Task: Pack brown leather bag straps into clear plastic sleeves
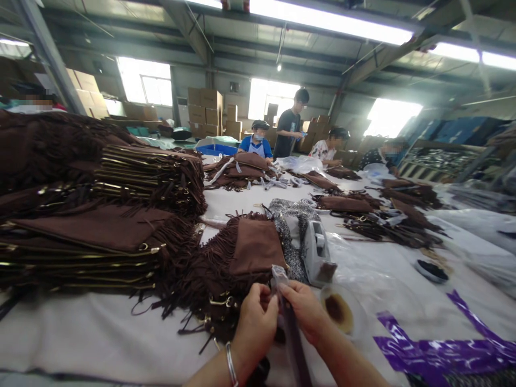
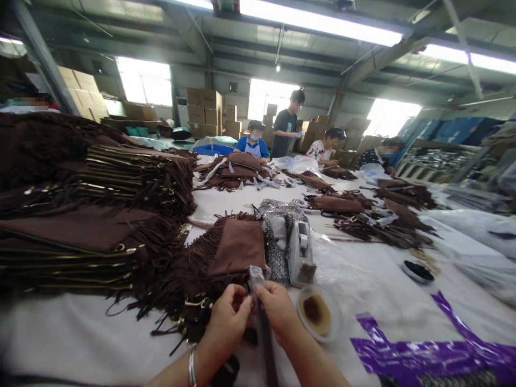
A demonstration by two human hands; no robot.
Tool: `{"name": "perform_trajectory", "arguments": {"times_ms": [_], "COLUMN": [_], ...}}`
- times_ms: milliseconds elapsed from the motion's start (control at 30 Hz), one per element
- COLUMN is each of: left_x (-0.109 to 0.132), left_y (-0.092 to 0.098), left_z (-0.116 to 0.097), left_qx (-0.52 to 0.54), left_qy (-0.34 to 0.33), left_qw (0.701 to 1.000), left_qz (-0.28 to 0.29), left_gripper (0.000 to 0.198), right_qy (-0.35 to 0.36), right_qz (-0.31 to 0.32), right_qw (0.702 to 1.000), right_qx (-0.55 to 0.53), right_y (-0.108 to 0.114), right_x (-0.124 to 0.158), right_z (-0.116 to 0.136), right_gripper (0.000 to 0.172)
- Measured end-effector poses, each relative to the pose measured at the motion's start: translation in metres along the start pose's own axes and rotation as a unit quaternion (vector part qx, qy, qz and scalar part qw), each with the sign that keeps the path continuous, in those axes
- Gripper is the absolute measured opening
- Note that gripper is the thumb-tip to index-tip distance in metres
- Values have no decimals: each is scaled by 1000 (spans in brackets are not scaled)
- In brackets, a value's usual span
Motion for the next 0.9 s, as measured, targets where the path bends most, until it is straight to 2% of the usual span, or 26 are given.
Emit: {"name": "perform_trajectory", "arguments": {"times_ms": [100,167,300,433,500,567,667,833,900], "left_x": [3,4,12,21,24,25,24,29,37], "left_y": [-15,-25,-49,-56,-55,-53,-50,-43,-37], "left_z": [22,28,15,4,5,6,4,-10,-11], "left_qx": [85,146,271,367,360,325,290,265,264], "left_qy": [110,169,242,264,268,258,242,239,256], "left_qw": [990,973,918,874,876,892,908,904,889], "left_qz": [38,62,159,178,180,180,181,234,272], "left_gripper": [34,43,54,53,51,48,45,33,32], "right_qy": [30,38,6,-61,-104,-132,-127,-107,-105], "right_qz": [-18,-24,-37,-40,-47,-48,-34,-53,-68], "right_qw": [998,997,999,993,984,977,974,968,965], "right_qx": [56,57,6,-93,-139,-162,-185,-222,-232], "right_y": [-1,-4,-7,-8,-9,-13,-21,-20,-14], "right_x": [-5,-9,-17,-18,-17,-17,-21,-40,-48], "right_z": [12,17,21,21,20,20,24,34,37], "right_gripper": [36,37,37,26,16,11,8,12,14]}}
Point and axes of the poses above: each hand's wrist, its own x-axis away from the middle knuckle, its own y-axis out of the back of the hand, z = x × y, the point moved 7 cm from there along -x, towards the middle knuckle, and after that the axes turned 1 degree about -y, right-handed, at the moved point
